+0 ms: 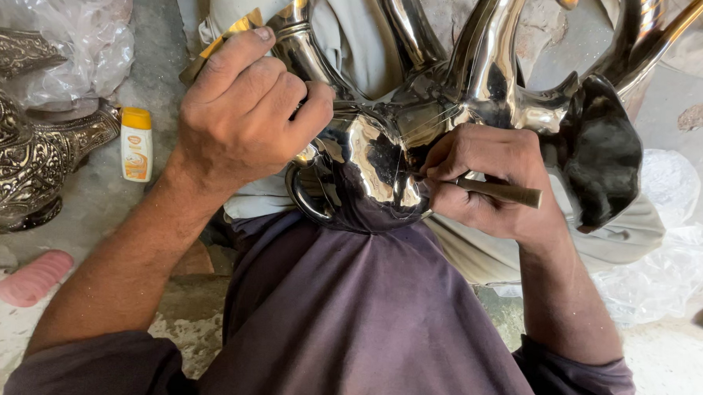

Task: The person uses a small metal tool to engrave intricate patterns onto a polished silver-colored metal figurine. They hold the figurine steady with one hand while carefully carving designs into its surface with the other.

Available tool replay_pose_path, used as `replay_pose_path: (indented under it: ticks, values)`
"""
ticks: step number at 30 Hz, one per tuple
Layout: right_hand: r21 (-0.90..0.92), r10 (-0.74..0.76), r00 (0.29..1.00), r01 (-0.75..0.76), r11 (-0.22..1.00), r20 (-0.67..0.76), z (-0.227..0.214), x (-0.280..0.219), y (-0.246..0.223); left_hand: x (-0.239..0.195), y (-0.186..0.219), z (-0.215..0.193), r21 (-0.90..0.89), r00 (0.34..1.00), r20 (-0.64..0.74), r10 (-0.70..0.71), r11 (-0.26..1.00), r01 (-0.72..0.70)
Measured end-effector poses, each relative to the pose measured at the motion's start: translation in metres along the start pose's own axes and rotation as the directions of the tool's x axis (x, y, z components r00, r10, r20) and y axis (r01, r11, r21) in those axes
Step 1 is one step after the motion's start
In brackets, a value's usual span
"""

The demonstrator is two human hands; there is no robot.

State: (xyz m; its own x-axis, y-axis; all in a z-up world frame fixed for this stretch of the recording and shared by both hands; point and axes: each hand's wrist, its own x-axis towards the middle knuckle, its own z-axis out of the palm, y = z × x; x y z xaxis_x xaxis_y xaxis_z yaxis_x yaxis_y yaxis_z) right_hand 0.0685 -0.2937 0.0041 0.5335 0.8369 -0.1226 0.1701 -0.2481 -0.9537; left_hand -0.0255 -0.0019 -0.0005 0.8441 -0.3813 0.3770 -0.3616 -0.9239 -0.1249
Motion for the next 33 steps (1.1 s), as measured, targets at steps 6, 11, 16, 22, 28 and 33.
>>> replay_pose_path:
  ticks: [6, 11, 16, 22, 28, 33]
  values:
    - [-0.030, -0.053, 0.999, 0.053, 0.998, -0.003, 0.001, -0.001, -0.005, -0.002, 0.000, 0.002, -0.002, 1.000, -0.024, 0.000, 1.000, 0.000]
    - [-0.052, -0.037, 0.999, 0.037, 0.998, 0.004, 0.001, -0.005, -0.008, -0.003, 0.000, 0.003, 0.005, 1.000, -0.025, 0.003, 1.000, -0.003]
    - [-0.058, -0.055, 0.998, 0.054, 0.997, -0.023, 0.004, -0.011, -0.008, -0.003, 0.000, 0.002, 0.001, 1.000, -0.020, -0.002, 1.000, 0.002]
    - [-0.134, -0.060, 0.993, 0.046, 0.990, -0.101, 0.013, -0.022, -0.010, -0.003, 0.001, 0.004, -0.006, 1.000, -0.029, -0.001, 1.000, 0.001]
    - [-0.134, -0.101, 0.979, 0.077, 0.988, -0.176, 0.022, -0.033, -0.011, -0.004, 0.002, 0.004, -0.026, 1.000, -0.025, 0.010, 1.000, -0.011]
    - [-0.146, -0.160, 0.946, 0.123, 0.982, -0.281, 0.034, -0.040, -0.005, -0.001, 0.001, 0.001, -0.031, 1.000, -0.006, 0.020, 0.999, -0.021]
